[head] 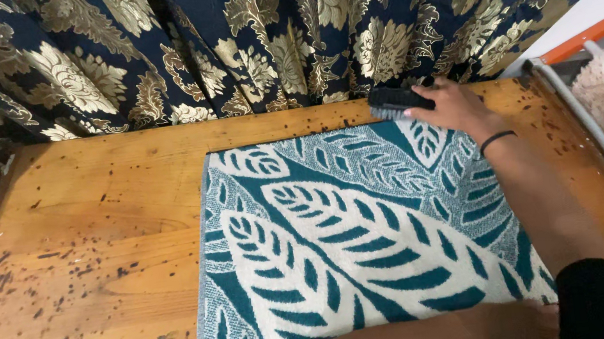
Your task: The person brushes a gray bath mat on a wooden table using a hand brush, then flips it to brush the other side. They place the mat on a drying rack and proceed to brush a second patterned bath mat on the table.
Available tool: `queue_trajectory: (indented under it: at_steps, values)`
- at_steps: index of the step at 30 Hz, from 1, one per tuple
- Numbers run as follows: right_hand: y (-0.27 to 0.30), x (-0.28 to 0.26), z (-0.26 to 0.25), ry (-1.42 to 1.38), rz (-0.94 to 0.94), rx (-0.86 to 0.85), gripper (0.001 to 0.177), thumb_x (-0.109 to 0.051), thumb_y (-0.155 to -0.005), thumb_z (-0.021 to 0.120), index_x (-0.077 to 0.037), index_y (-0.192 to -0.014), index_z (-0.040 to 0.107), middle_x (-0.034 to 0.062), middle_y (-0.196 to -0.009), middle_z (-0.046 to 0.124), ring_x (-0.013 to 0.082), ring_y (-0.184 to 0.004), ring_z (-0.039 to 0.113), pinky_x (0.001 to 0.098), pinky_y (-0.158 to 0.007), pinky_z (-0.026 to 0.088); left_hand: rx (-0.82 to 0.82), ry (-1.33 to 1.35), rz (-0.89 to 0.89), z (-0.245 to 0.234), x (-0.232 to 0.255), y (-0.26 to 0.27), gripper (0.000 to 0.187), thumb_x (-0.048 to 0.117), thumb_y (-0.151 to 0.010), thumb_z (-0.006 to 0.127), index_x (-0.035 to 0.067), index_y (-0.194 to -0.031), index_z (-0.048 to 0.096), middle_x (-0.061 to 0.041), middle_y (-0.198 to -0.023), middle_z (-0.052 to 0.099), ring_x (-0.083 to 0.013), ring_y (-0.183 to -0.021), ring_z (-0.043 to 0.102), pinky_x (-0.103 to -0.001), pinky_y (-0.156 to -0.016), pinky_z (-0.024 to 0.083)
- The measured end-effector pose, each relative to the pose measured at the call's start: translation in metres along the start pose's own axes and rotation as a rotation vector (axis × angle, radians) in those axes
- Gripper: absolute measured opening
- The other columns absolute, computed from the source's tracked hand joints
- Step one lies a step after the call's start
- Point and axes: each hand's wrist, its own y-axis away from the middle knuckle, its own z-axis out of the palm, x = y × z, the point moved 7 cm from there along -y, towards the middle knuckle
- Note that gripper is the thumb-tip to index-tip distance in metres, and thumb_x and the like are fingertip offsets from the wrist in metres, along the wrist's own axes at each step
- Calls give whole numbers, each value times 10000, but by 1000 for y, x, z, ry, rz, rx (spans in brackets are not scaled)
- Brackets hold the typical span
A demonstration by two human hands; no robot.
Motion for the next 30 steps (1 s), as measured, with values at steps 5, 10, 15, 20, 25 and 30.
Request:
queue_trajectory:
  at_steps: [5,10,15,20,25,30]
  values:
    - [20,-10,-20,0,86,-98,819,-734,-900,521,-154,-1476,579,246,-1178,602,400,-1083,632,501,-827,584,22,107,-197,-62,-13,18,491,393,-1013,489,50,-1340,619,-179,-1330,620,-314,-1240,555,-462,-1132,383]
    - [83,-35,-63,-134,63,-57,776,-668,-898,569,-133,-1459,578,208,-1142,604,345,-965,655,461,-745,580,127,96,-396,-86,-48,53,580,411,-985,528,-37,-1352,573,-286,-1366,555,-448,-1278,492,-590,-1108,325]
    - [156,-76,-89,-244,-47,-109,725,-566,-870,594,-149,-1462,551,116,-1036,615,243,-771,663,381,-632,595,45,61,-578,-57,-68,119,859,575,-964,451,-129,-1451,384,-386,-1545,277,-577,-1452,182,-685,-1152,133]
    - [218,-90,-88,-398,23,-275,731,-590,-846,616,-154,-1429,554,103,-1016,604,241,-790,664,367,-696,588,250,128,-353,-32,-43,166,861,604,-1065,340,-117,-1534,370,-394,-1633,248,-566,-1532,157,-651,-1198,141]
    - [246,-93,-56,-398,-127,-388,702,-536,-922,644,-114,-1477,564,250,-1279,545,409,-1141,550,476,-944,486,230,266,-372,-21,-39,173,834,589,-1076,308,-100,-1534,402,-350,-1630,320,-531,-1543,237,-634,-1284,143]
    - [239,-81,-31,-354,136,-704,730,-614,-853,548,-217,-1466,562,132,-1180,599,294,-1061,630,403,-901,574,246,196,-331,-8,-36,168,781,536,-1107,256,-89,-1566,343,-345,-1669,249,-529,-1578,156,-623,-1275,79]
